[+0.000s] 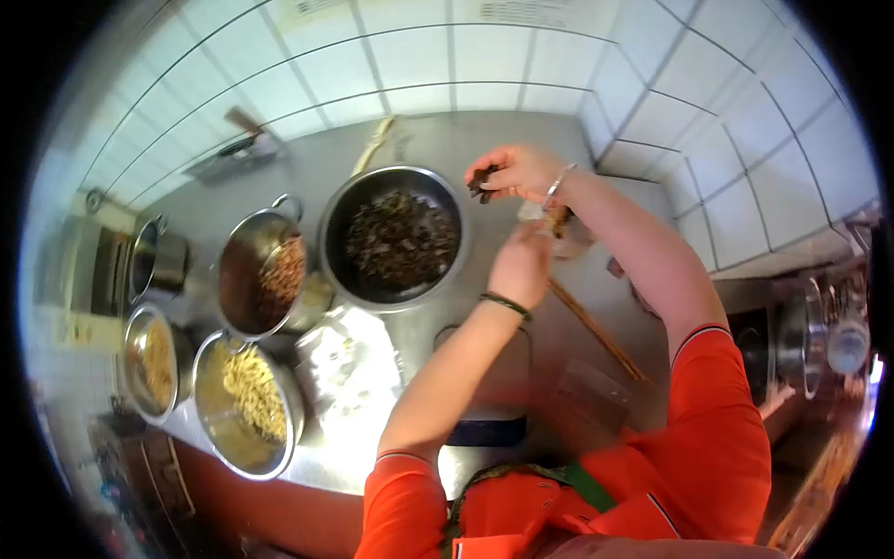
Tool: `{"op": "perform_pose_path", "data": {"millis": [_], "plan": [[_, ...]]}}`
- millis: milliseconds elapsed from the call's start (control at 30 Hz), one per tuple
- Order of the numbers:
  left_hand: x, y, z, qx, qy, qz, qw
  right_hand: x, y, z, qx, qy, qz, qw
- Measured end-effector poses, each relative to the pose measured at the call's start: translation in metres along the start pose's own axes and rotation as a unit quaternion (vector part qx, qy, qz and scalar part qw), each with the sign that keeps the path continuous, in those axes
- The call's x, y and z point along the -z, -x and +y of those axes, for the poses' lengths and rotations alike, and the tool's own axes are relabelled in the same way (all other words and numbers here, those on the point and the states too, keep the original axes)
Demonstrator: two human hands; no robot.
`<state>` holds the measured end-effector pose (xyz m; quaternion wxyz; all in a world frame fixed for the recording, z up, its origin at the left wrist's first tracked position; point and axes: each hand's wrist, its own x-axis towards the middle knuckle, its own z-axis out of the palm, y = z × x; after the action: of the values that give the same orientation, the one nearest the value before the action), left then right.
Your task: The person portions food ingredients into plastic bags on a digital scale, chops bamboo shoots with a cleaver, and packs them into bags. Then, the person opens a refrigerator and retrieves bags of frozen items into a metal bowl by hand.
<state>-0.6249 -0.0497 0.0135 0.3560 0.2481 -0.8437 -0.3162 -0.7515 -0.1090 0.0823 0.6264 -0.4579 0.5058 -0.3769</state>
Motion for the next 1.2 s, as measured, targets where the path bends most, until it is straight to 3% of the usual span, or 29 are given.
{"op": "perform_pose_path", "data": {"millis": [100,167,200,267,300,367,467,600,700,767,800,867,933,1000,1033,1100,1133,1200], "plan": [[-0.003,-0.008,0.002,0.043,0.022,0.025,0.999,0.052,0.042,0.015,-0.003,0.061,-0.002,0.998],[-0.003,-0.011,0.006,0.032,0.033,0.046,0.998,0.069,0.058,0.023,-0.081,0.361,-0.029,0.929],[-0.005,-0.012,0.009,0.032,0.035,0.043,0.998,0.073,0.057,0.035,-0.08,0.358,-0.028,0.93],[-0.01,-0.014,0.012,0.011,0.02,0.047,0.999,0.074,0.057,0.047,-0.013,0.634,0.025,0.773],[-0.011,-0.015,0.012,-0.008,0.006,0.053,0.999,0.079,0.06,0.051,-0.012,0.63,0.029,0.776],[-0.008,-0.015,0.015,-0.006,0.009,0.034,0.999,0.067,0.072,0.033,-0.043,0.621,0.132,0.771],[-0.007,-0.015,0.017,-0.016,0.003,0.014,1.0,0.093,0.071,0.048,-0.012,0.588,0.164,0.792],[-0.006,-0.015,0.014,-0.042,-0.022,0.024,0.999,0.105,0.067,0.056,-0.072,0.556,0.155,0.814],[-0.005,-0.013,0.014,-0.024,-0.021,0.0,0.999,0.102,0.069,0.044,-0.062,0.599,0.149,0.784],[-0.006,-0.011,0.013,-0.024,-0.019,0.003,1.0,0.102,0.068,0.041,-0.075,0.363,0.198,0.907],[-0.007,-0.011,0.013,-0.024,-0.017,0.007,1.0,0.099,0.062,0.041,-0.076,0.364,0.198,0.907],[-0.008,-0.01,0.011,-0.038,-0.02,0.018,0.999,0.072,0.041,0.027,-0.004,0.15,0.226,0.962],[-0.012,-0.008,0.011,-0.054,-0.023,0.022,0.998,0.024,0.028,0.001,0.078,0.219,0.192,0.953],[-0.013,-0.006,0.008,-0.057,-0.039,0.028,0.997,-0.01,0.005,-0.004,0.117,0.364,0.076,0.921],[-0.012,-0.008,0.006,-0.059,-0.042,0.024,0.997,-0.008,0.001,0.002,0.12,0.36,0.079,0.922],[-0.007,-0.015,0.001,-0.052,-0.069,0.032,0.996,-0.004,-0.011,0.017,0.268,0.566,0.167,0.761],[-0.004,-0.02,0.002,-0.054,-0.069,0.034,0.996,0.013,0.005,0.004,0.217,0.55,0.142,0.794],[0.0,-0.031,0.004,-0.01,-0.056,0.034,0.998,0.037,0.051,-0.013,0.033,0.673,0.12,0.73]]}}
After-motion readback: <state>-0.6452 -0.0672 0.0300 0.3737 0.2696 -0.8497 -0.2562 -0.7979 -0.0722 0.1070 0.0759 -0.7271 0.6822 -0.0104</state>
